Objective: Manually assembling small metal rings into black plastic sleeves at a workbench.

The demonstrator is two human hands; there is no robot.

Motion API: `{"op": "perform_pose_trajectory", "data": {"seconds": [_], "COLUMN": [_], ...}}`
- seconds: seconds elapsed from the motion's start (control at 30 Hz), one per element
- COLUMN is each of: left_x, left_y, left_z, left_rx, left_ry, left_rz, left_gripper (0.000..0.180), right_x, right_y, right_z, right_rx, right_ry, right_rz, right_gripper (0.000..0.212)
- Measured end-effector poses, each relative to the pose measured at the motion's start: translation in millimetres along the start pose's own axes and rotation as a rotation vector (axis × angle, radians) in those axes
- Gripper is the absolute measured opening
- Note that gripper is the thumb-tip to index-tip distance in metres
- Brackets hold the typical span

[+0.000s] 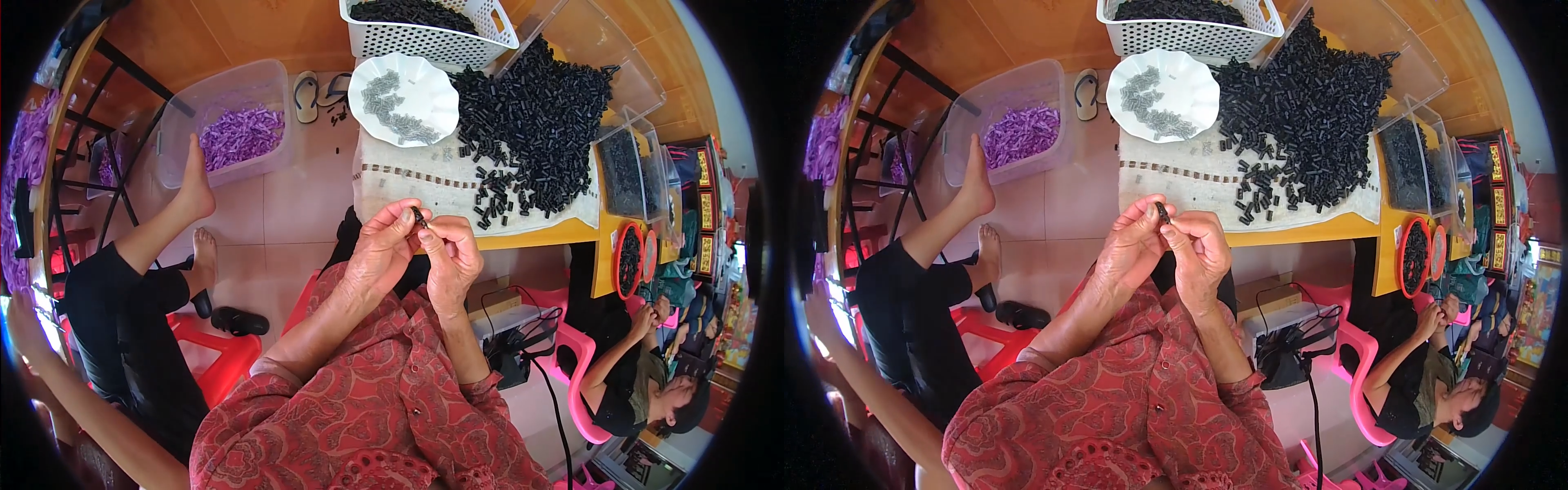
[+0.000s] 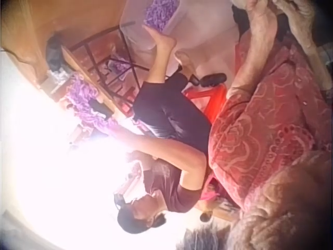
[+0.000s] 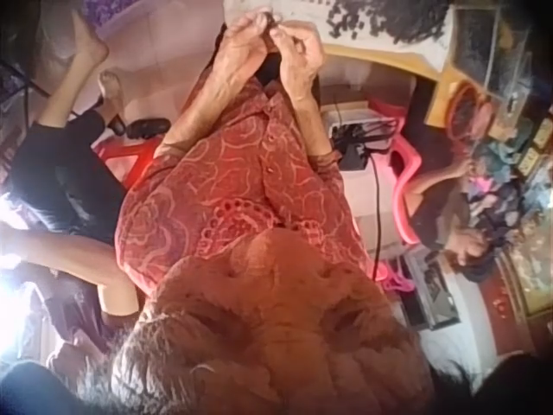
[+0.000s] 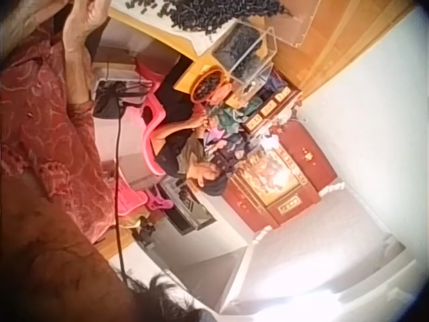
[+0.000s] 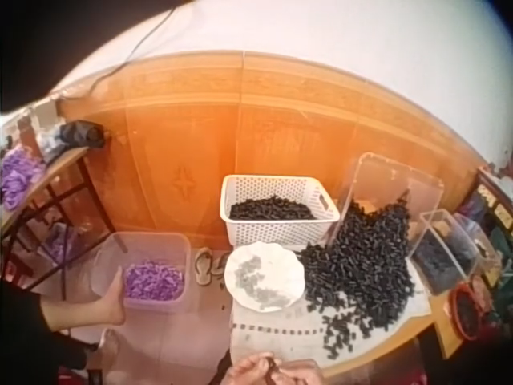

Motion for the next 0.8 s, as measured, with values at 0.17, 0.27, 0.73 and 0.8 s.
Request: {"op": "perform_pose_trajectory", "data": {"seconds": [0.17, 0.27, 0.73, 0.8], "left_x": [-0.5, -1.2, -2.5, -1.8], "left_y": [-1.1, -2.3, -3.0, -3.2], "left_z": [0.5, 3.0, 2.2, 0.9], "left_rx": [-0.007, -0.015, -0.022, -0.019], "left_ry": [-0.007, -0.009, -0.049, -0.054], "left_rz": [-0.012, -0.020, -0.066, -0.057], "left_gripper": [0.021, 0.021, 0.020, 0.021], "right_x": [-1.3, -1.3, 2.3, 2.3], "right_y": [2.1, 2.2, 10.0, 8.3], "right_z": [0.8, 0.7, -3.0, -1.4], "right_rx": [0.024, 0.033, 0.080, 0.163], "right_ry": [0.006, 0.010, 0.060, 0.078], "right_rz": [0.024, 0.021, 0.101, 0.124], "right_gripper": [0.010, 0.010, 0.013, 0.014]}}
Point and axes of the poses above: each hand's wrist, its own x-axis away from the middle knuckle, its own z-axis out of the back of the hand, y = z × x, the point moved 4 cm from there along -x, towards the middle knuckle, and after that the axes turned 10 degrees about x, right-handed, at the moved point
